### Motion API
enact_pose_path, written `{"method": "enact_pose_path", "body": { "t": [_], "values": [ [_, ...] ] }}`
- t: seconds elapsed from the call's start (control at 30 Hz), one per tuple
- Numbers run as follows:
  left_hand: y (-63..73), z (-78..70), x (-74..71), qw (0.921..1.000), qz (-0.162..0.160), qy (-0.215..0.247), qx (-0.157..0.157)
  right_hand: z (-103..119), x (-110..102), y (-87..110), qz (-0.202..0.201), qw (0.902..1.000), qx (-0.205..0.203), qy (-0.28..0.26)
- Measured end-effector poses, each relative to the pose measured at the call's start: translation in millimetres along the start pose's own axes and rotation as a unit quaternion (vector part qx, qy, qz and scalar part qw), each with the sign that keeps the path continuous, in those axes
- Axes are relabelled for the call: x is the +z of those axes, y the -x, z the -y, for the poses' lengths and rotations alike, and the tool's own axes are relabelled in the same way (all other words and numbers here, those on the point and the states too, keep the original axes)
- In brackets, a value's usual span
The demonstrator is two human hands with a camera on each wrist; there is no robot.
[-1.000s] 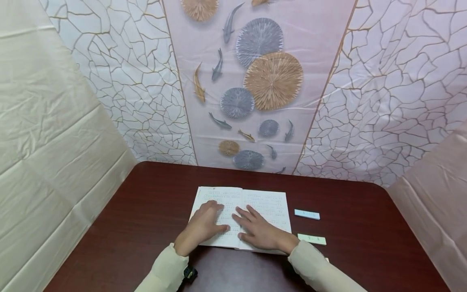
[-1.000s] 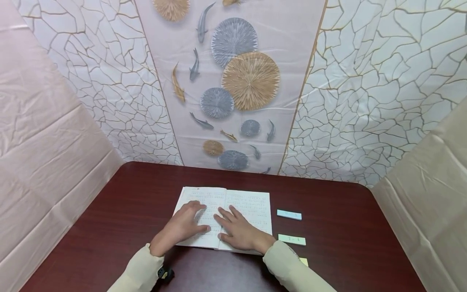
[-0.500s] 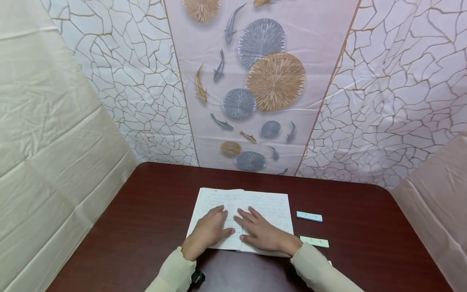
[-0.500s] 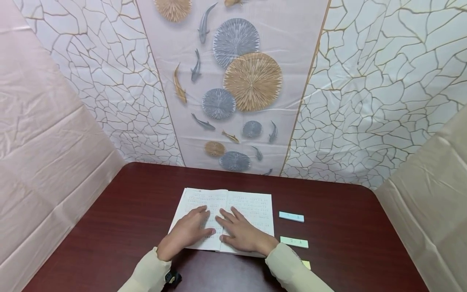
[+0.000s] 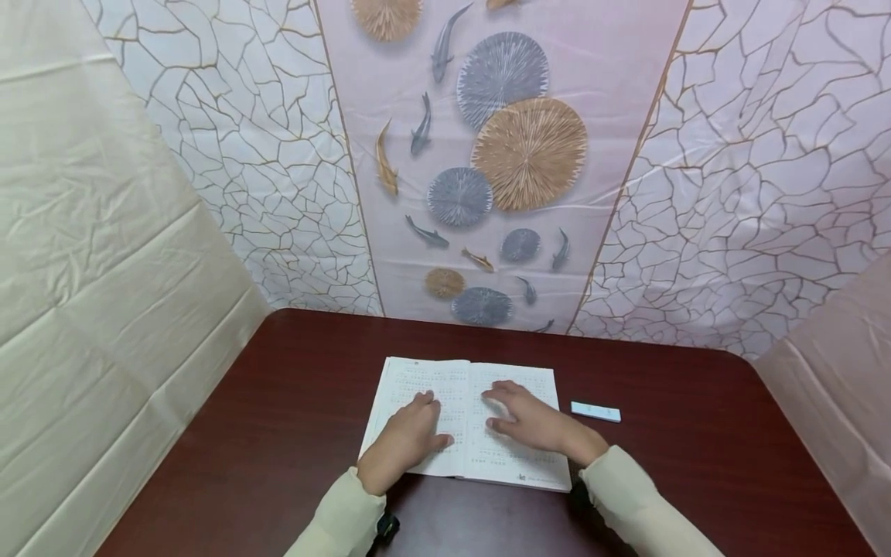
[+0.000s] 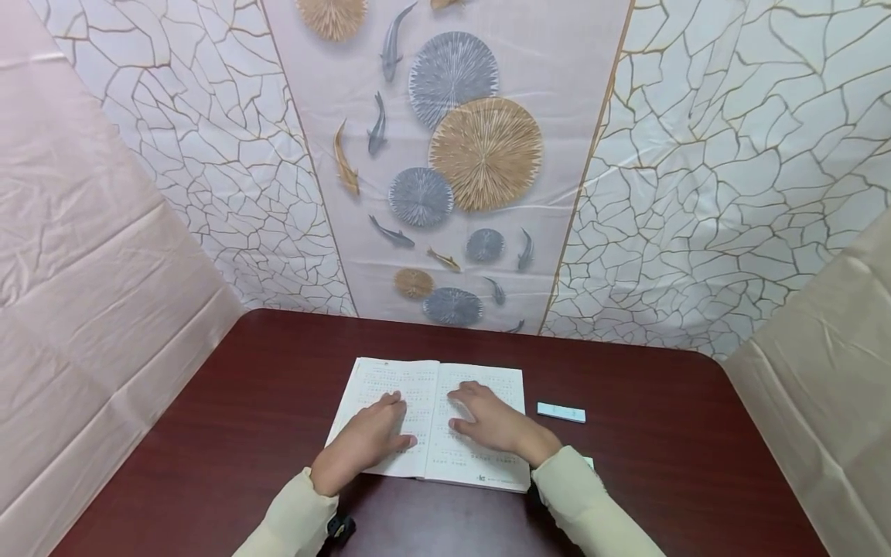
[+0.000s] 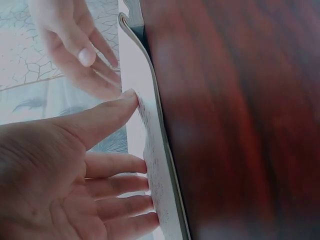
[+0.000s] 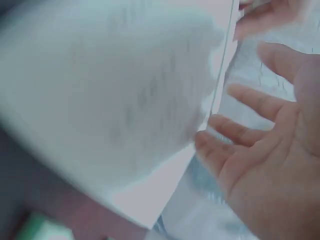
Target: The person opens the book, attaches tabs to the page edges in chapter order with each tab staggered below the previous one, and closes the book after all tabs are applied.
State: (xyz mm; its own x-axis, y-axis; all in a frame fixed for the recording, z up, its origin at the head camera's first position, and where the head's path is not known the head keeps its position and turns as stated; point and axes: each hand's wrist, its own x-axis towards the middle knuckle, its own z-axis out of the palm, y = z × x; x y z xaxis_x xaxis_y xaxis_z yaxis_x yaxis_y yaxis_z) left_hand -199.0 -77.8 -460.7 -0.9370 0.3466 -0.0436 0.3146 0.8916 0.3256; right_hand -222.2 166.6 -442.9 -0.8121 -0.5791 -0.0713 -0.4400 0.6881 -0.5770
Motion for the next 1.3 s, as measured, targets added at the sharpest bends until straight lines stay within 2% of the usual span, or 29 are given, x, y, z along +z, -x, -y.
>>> {"method": "enact_pose_path", "body": {
  "t": [0.1, 0.27, 0.43, 0.7, 1.03, 1.2, 1.3],
  "values": [
    [-0.4, -2.3, -1.2, 1.0, 0.001, 0.002, -0.003, -11.2, -10.2, 0.1, -0.017, 0.9978, 0.049, 0.042],
    [-2.0, -4.1, -0.8, 1.0, 0.002, -0.004, -0.003, -31.0, -20.9, -2.1, -0.037, 0.9874, 0.097, 0.12],
    [-3.3, -4.2, 0.7, 0.9999, -0.001, -0.015, 0.003, -43.6, -24.9, -6.8, -0.037, 0.982, 0.134, 0.128],
    [-3.2, -3.7, 0.9, 0.9999, 0.009, -0.011, -0.003, -47.1, -24.2, -8.2, -0.049, 0.9795, 0.119, 0.155],
    [-2.7, -3.5, -0.6, 0.9998, 0.005, -0.017, 0.002, -39.1, -20.5, -1.3, -0.037, 0.9734, 0.127, 0.187],
    [-1.4, -3.4, -0.7, 0.9998, 0.005, -0.017, 0.002, -37.3, -17.4, 0.6, -0.073, 0.9713, 0.119, 0.193],
    [-0.8, -3.3, -0.5, 0.9999, 0.005, -0.013, 0.005, -36.2, -18.2, 1.4, -0.099, 0.9761, 0.129, 0.144]
  ]
}}
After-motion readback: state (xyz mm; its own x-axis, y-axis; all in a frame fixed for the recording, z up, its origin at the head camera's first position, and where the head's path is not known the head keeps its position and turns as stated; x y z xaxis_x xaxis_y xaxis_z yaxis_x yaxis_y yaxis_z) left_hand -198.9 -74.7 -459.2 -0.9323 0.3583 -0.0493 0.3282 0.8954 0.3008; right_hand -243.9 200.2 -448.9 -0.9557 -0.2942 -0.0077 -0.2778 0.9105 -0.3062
